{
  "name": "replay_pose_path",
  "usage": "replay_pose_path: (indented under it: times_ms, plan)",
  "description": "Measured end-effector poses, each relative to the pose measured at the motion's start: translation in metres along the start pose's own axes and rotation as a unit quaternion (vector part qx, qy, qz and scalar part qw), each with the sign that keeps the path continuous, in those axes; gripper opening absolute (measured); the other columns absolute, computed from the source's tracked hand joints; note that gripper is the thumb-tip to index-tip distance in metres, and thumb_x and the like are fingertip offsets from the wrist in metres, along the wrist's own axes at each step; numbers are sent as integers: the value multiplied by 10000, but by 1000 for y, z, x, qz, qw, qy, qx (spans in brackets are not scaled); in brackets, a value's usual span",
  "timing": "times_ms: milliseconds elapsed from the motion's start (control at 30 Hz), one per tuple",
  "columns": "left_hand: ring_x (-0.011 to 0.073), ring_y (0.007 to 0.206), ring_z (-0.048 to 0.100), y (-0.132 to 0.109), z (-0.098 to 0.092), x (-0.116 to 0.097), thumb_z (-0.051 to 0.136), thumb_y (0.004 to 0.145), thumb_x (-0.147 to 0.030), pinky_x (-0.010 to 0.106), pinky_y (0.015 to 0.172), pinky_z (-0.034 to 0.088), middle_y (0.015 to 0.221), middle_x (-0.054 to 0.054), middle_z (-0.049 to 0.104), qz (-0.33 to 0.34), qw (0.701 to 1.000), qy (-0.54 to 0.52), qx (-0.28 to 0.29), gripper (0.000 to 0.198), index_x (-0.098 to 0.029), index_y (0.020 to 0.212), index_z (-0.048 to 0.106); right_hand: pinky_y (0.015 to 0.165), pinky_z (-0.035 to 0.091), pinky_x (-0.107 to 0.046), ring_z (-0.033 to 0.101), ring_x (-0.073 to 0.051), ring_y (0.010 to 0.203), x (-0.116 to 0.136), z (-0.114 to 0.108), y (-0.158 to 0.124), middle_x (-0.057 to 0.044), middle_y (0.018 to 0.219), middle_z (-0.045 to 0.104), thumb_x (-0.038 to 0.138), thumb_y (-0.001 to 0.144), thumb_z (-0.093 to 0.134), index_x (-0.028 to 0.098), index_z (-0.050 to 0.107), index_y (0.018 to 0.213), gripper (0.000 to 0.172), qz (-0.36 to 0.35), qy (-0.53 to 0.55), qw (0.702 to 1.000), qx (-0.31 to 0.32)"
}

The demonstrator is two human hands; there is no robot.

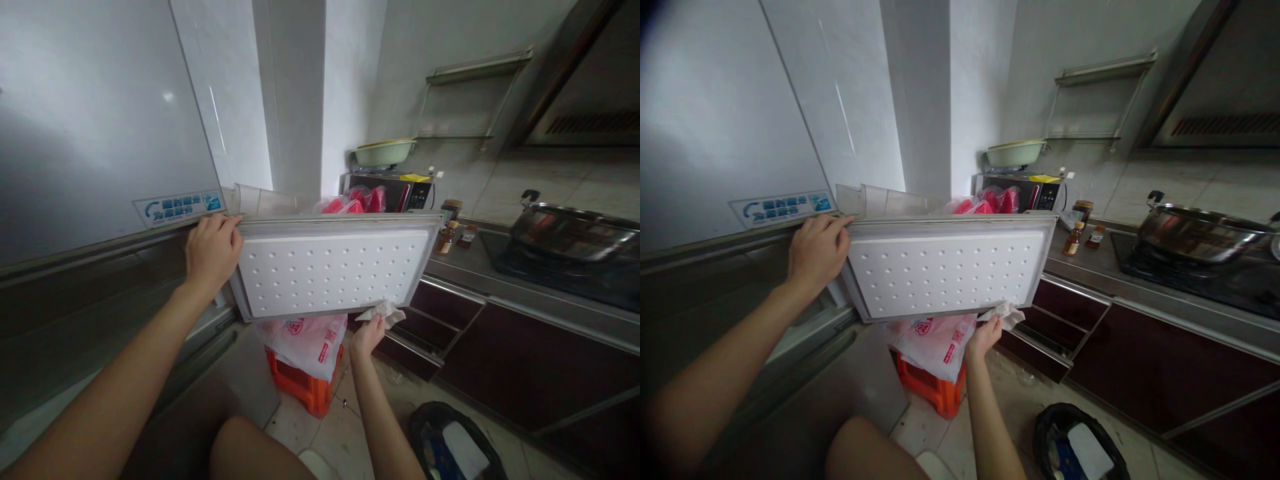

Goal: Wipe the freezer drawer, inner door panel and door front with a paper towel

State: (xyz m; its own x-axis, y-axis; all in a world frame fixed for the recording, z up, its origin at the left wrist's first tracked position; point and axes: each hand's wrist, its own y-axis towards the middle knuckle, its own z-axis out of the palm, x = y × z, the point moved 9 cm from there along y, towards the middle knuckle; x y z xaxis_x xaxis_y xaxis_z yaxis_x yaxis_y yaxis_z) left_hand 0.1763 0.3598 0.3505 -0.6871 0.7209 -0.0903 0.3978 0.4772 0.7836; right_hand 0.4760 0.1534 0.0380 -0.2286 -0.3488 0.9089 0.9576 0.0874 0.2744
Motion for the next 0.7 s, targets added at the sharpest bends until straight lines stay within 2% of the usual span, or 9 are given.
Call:
replay_pose_path:
  times_ms: [133,233,367,467,567,700]
  plan:
    - [292,1050,513,-1,0,0,352,897,-252,421,873,400,1067,118,611,0,1000,-1,-2,398,-210,1211,594,750,533,-312,627,-170,861,-7,-38,23,-49,928,638,477,867,372,168,535,1050,395,31,36,993,-112]
    - [280,1022,519,-1,-1,-1,358,906,-247,405,851,407,1049,108,613,2,1000,9,-4,386,-201,1206,596,800,543,-356,637,-188,919,-11,-63,34,-81,1023,641,458,825,453,148,531,1072,404,52,69,984,-156]
    - [263,1000,521,-2,-3,-4,356,920,-243,388,832,412,1048,98,612,14,999,32,2,384,-161,1210,593,866,539,-402,638,-208,1002,-16,-100,39,-112,1129,632,424,791,516,126,537,1098,429,75,115,973,-185]
    - [254,992,522,-2,-4,-6,357,918,-246,371,830,413,1048,95,617,16,999,46,-1,388,-164,1213,596,895,531,-377,640,-188,1017,-21,-128,41,-97,1141,639,328,773,528,125,550,1085,374,103,144,964,-200]
    - [259,990,526,-1,-4,-6,340,917,-267,364,824,413,1049,98,623,9,998,60,-5,403,-173,1203,608,856,549,-361,663,-176,937,-25,-148,45,-67,1044,677,267,756,529,135,584,1029,308,136,161,956,-204]
    - [270,1006,529,-2,-5,-7,315,920,-292,367,820,410,1073,107,624,4,998,67,-1,428,-170,1204,610,780,564,-328,673,-162,813,-24,-162,48,-21,873,700,275,751,559,147,623,946,241,153,167,955,-192]
